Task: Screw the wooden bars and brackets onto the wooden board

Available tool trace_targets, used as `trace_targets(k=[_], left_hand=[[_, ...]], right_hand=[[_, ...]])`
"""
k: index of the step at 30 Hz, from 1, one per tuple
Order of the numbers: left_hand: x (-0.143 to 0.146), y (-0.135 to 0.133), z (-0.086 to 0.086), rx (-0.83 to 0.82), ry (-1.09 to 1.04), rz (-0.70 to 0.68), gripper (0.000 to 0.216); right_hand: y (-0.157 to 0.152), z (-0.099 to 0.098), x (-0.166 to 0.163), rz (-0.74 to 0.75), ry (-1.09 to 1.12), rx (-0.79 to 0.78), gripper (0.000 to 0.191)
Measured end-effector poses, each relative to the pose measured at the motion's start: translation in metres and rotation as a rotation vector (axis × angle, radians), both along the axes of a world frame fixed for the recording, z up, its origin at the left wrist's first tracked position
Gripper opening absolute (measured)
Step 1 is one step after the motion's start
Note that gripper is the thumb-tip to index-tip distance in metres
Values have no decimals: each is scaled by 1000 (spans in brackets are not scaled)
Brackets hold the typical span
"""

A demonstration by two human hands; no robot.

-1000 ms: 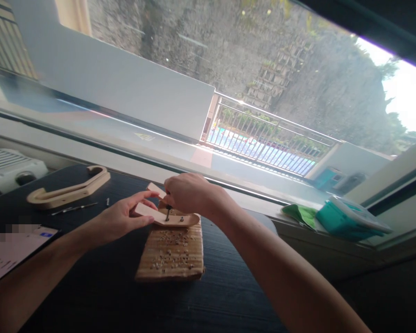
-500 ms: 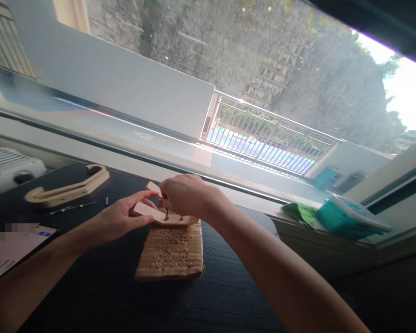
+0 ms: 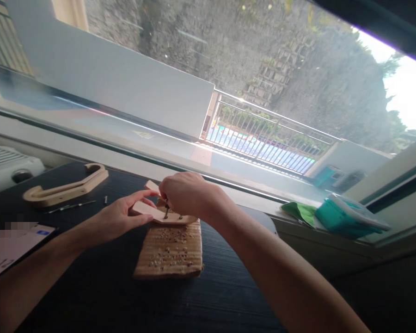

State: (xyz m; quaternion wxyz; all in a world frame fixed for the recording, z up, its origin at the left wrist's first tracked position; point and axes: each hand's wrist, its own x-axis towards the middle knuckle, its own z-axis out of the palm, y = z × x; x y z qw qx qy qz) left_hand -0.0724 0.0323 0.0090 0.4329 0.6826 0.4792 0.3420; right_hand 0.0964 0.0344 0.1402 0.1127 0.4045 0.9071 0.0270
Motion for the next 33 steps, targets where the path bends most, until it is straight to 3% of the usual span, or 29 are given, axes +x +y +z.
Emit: trace_targets(k=[10, 17, 27, 33], left_hand=[[3, -2, 5, -8, -7, 2, 59], [2, -1, 3, -1, 9, 2, 60], [2, -1, 2, -1, -2, 5, 60], [1, -3, 5, 8, 7, 12, 58]], right_hand=[[1, -5, 0, -97, 1, 12, 28], [1, -1, -3, -10, -26, -3, 23], [3, -4, -4, -104, -27, 12, 30], [1, 3, 1, -30, 15, -16, 26]])
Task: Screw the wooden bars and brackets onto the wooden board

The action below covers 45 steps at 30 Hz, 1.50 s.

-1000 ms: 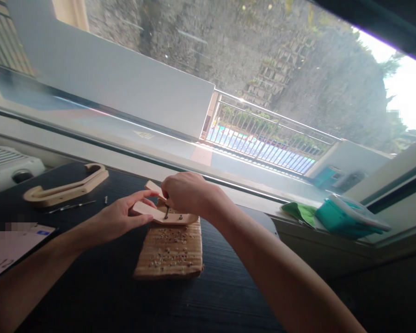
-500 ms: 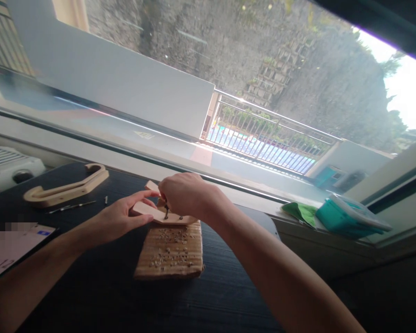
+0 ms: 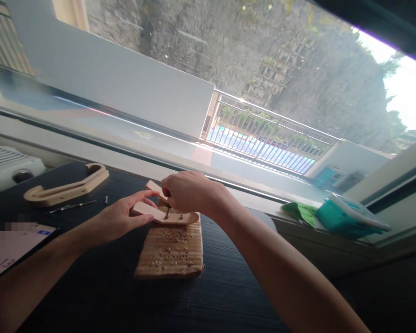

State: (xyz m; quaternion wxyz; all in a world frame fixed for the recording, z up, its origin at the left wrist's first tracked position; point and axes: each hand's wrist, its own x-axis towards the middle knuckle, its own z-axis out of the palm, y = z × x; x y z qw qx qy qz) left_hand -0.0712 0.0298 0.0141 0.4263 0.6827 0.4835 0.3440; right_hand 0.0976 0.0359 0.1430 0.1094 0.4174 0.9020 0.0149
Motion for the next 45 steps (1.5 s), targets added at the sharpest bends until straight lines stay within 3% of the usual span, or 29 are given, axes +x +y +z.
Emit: trace_targets(k=[10, 15, 23, 28, 32, 37, 45], left_hand=[[0, 1, -1, 9, 32, -6, 60], [1, 0, 1, 8, 44, -21, 56], [-1, 2, -3, -9, 35, -9, 57], [-1, 3, -5, -17, 31, 4, 59], [0, 2, -3, -1, 32, -5, 60], [0, 1, -1, 17, 35, -3, 56], [-1, 3, -3, -9, 38, -10, 57]], right_hand=[[3, -13, 0, -44, 64, 22, 31], [0, -10, 0, -35, 18, 40, 32], [3, -12, 0, 14, 92, 26, 22], [7, -21, -4, -36, 86, 60, 31], [6, -14, -3, -84, 16, 65, 35], [3, -1, 1, -13, 23, 31, 25], [5, -11, -2, -20, 24, 19, 26]])
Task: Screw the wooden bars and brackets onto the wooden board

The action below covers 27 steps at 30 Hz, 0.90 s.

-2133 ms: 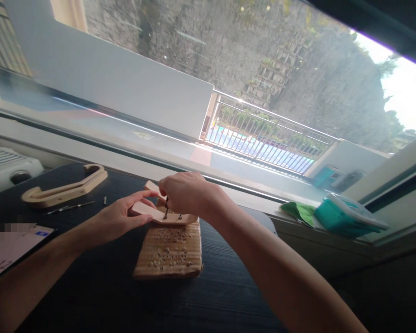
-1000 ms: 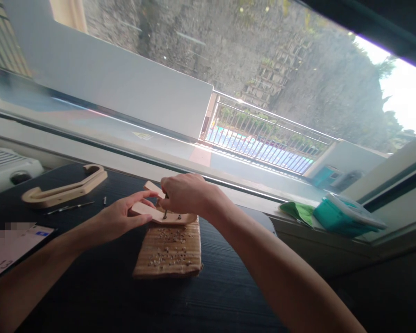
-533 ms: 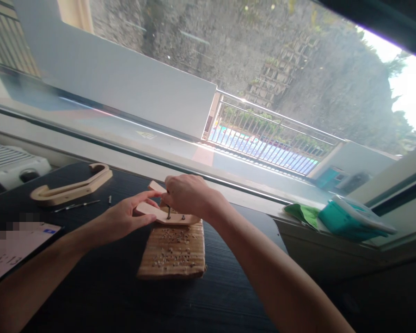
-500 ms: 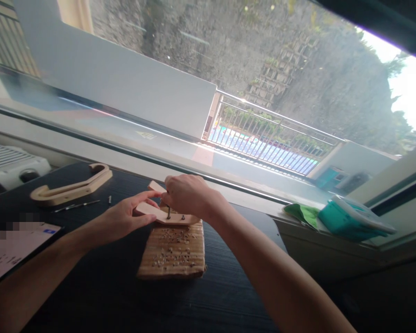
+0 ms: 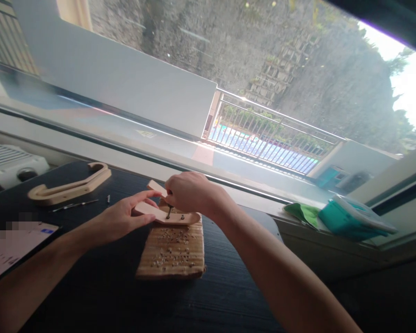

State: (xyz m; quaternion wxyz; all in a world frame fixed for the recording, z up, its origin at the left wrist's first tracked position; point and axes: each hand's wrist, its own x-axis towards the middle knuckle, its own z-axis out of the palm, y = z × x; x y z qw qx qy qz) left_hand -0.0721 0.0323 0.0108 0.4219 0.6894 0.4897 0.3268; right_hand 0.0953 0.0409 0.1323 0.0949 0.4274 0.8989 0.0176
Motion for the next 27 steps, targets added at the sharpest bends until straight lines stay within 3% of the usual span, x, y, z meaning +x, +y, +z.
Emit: trace_targets(k=[7, 12, 18, 27], left_hand=[[1, 1, -2, -83, -101, -1, 71], [-3, 4, -6, -145, -191, -73, 60], [-4, 6, -9, -210, -255, -80, 49], [-3, 8, -16, -233, -341, -119, 38]], right_hand=[[-1, 7, 2, -43, -63, -31, 29], [-1, 13, -4, 36, -126, -89, 26], [2, 6, -16, 118, -194, -63, 23], [15, 10, -18, 21, -228, -169, 27]])
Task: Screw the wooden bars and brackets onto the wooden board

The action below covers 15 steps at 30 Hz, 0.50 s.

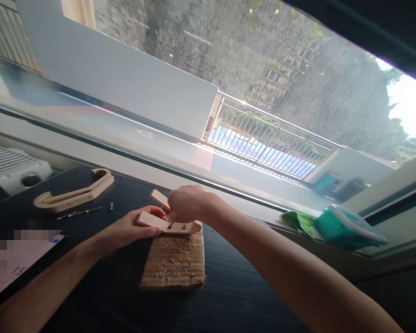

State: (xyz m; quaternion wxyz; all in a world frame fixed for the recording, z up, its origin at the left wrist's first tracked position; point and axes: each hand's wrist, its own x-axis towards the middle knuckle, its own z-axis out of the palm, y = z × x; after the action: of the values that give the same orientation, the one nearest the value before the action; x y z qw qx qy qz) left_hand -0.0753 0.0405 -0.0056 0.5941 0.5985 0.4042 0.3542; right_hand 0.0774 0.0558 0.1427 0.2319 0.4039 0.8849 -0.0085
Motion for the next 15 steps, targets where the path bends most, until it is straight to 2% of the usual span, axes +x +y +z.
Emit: trace_targets(k=[3, 9, 12, 15], left_hand=[[2, 0, 0, -15, -24, 8, 36], [10, 3, -4, -16, -45, 26, 33], [15, 3, -8, 52, 17, 92, 30], [19, 4, -14, 173, 98, 159, 28]], right_hand=[[-1, 5, -3, 75, -58, 0, 24], [-7, 4, -4, 363, -105, 70, 20], [-5, 0, -3, 409, -97, 56, 22], [-1, -2, -3, 383, -96, 23, 20]])
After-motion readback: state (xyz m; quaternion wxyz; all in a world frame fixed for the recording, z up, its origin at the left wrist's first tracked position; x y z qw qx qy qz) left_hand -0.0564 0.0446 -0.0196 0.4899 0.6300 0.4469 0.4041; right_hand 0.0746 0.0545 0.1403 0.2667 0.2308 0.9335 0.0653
